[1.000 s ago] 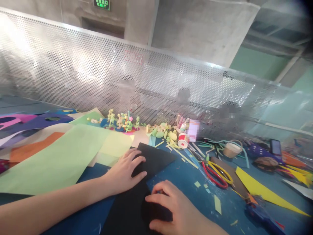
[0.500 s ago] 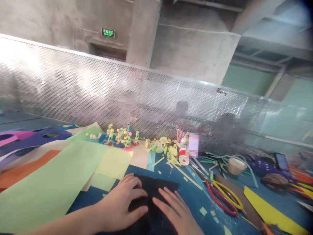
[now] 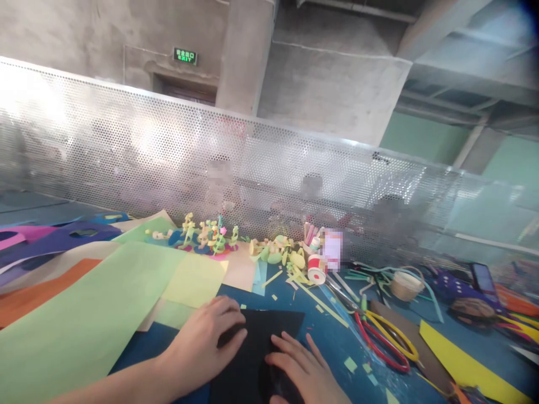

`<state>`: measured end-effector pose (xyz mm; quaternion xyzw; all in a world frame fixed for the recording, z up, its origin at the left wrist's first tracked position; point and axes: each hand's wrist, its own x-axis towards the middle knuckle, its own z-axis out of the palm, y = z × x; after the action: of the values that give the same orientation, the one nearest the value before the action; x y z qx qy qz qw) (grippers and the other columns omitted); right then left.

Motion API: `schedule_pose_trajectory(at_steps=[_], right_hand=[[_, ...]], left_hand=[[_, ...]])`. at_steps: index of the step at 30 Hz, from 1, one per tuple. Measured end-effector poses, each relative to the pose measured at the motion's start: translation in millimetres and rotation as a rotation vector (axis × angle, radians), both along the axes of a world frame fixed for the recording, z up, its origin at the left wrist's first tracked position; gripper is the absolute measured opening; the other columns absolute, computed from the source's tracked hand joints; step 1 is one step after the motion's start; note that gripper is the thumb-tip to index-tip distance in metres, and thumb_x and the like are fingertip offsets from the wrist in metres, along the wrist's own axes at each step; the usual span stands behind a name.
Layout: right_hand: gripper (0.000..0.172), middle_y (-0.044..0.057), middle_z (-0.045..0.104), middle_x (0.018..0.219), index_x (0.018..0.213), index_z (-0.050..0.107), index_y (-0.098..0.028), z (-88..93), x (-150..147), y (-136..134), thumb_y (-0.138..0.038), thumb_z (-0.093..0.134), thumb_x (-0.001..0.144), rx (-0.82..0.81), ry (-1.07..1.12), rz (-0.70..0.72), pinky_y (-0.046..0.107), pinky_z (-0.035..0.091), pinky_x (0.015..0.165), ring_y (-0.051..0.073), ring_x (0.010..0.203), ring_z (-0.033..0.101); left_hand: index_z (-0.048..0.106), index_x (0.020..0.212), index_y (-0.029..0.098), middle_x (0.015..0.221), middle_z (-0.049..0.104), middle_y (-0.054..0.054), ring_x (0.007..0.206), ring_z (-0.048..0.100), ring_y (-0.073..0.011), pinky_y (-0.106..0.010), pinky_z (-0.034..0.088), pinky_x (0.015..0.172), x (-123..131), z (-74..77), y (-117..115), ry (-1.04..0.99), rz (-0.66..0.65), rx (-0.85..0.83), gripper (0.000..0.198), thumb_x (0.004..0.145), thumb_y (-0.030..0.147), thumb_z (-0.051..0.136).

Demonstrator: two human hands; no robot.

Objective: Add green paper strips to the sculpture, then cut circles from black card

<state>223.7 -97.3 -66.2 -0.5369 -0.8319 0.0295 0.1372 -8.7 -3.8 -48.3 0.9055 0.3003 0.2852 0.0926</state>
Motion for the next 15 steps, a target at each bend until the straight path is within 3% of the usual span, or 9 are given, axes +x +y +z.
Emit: schedule_pose_trajectory(at_steps=[3, 6, 10, 15], right_hand=[[0.039, 0.002, 0.051, 0.132, 0.117, 0.058, -0.032, 5.7, -6, -2, -0.050, 0.051, 0.083, 0.010, -0.011, -0.029, 0.047, 0.038, 0.101, 0.028, 0.122, 0.047], [0.040, 0.003, 0.050, 0.133, 0.117, 0.059, -0.031, 10.4, -10, -4, -0.050, 0.049, 0.083, -0.047, -0.023, -0.060, 0.051, 0.037, 0.101, 0.029, 0.123, 0.045], [0.040, 0.002, 0.046, 0.136, 0.119, 0.057, -0.033, 10.7, -10, -4, -0.051, 0.046, 0.085, -0.093, -0.018, -0.069, 0.053, 0.035, 0.102, 0.030, 0.125, 0.042], [0.038, -0.001, 0.046, 0.136, 0.119, 0.056, -0.035, 3.2, -4, -2, -0.049, 0.046, 0.086, -0.073, 0.009, -0.055, 0.050, 0.037, 0.101, 0.028, 0.125, 0.043]], left_hand=[[0.059, 0.112, 0.027, 0.133, 0.043, -0.012, 0.126, 0.034, -0.0370, -0.054, 0.030, 0.101, -6, -9.4, 17, 0.041, 0.244, 0.101, 0.035, 0.085, 0.042, 0.045], [0.048, 0.127, 0.031, 0.139, 0.037, -0.013, 0.131, 0.023, -0.0441, -0.060, 0.025, 0.100, -15, -15.4, 36, 0.156, 0.377, 0.057, 0.048, 0.083, 0.050, 0.044], [0.037, 0.136, 0.029, 0.129, 0.048, -0.016, 0.123, 0.038, -0.0419, -0.056, 0.032, 0.095, -24, -14.7, 51, 0.256, 0.448, 0.015, 0.055, 0.085, 0.052, 0.037], [0.045, 0.130, 0.023, 0.115, 0.056, -0.014, 0.108, 0.050, -0.0338, -0.048, 0.039, 0.088, -31, -8.8, 61, 0.245, 0.452, 0.028, 0.049, 0.086, 0.043, 0.035]])
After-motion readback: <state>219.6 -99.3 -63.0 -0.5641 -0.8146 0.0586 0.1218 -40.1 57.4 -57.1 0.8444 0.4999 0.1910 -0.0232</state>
